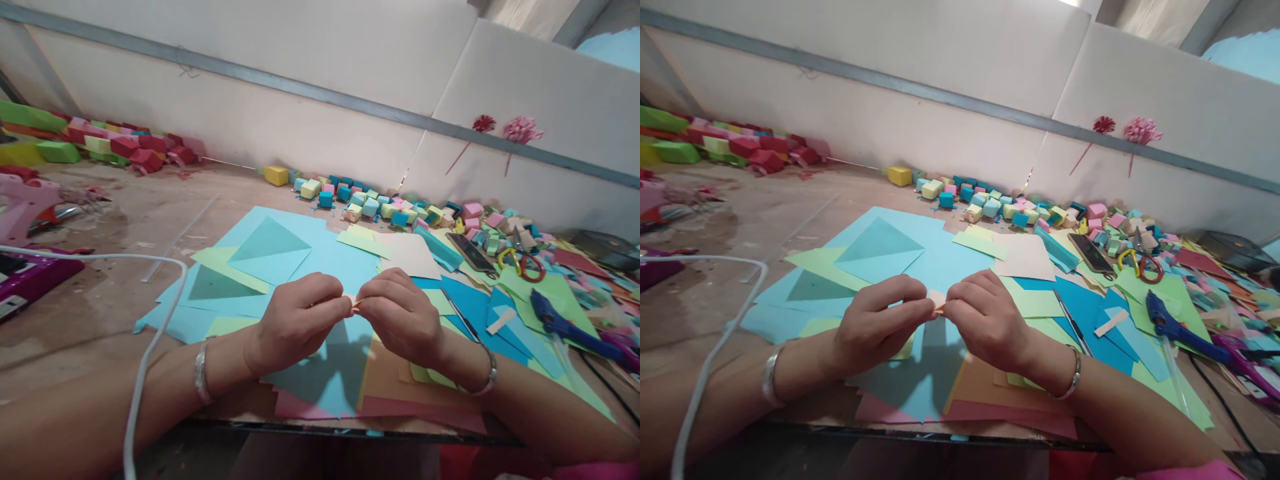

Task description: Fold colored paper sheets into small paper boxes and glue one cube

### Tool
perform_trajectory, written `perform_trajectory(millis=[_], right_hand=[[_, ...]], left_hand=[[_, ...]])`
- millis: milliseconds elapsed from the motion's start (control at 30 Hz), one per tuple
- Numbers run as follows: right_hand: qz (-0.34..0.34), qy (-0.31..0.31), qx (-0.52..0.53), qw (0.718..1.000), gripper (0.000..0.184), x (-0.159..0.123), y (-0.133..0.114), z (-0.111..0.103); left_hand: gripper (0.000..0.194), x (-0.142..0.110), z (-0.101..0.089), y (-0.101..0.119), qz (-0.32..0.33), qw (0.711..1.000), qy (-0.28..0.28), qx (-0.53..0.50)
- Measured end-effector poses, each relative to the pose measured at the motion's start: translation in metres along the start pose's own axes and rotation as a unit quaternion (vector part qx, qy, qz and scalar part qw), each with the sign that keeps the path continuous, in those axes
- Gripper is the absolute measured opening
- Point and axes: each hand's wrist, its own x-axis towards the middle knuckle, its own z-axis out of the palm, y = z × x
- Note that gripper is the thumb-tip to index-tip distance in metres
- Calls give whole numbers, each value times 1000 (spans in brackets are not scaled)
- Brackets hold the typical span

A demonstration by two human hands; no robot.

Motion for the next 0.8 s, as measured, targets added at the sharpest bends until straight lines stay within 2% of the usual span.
perform_trajectory(millis=[167, 267, 400, 533, 633, 800], right_hand=[[0, 4, 1, 1000, 15, 2, 0, -2], [3, 11, 1, 1000, 15, 2, 1, -1], [4, 15, 6, 1000, 15, 2, 2, 0], [40, 16, 44, 998, 14, 1, 1, -1], [72, 31, 51, 996, 26, 2, 0, -3], [93, 37, 61, 993, 17, 4, 1, -3]], left_hand=[[4, -2, 2, -3, -24, 999, 8, -22], [12, -4, 5, -6, -42, 999, 4, -27], [4, -3, 6, -6, -61, 998, 4, -35], [8, 1, 3, -2, -104, 992, 21, -74], [9, 2, 1, 0, -150, 984, 37, -92], [9, 2, 1, -1, -147, 983, 33, -107]])
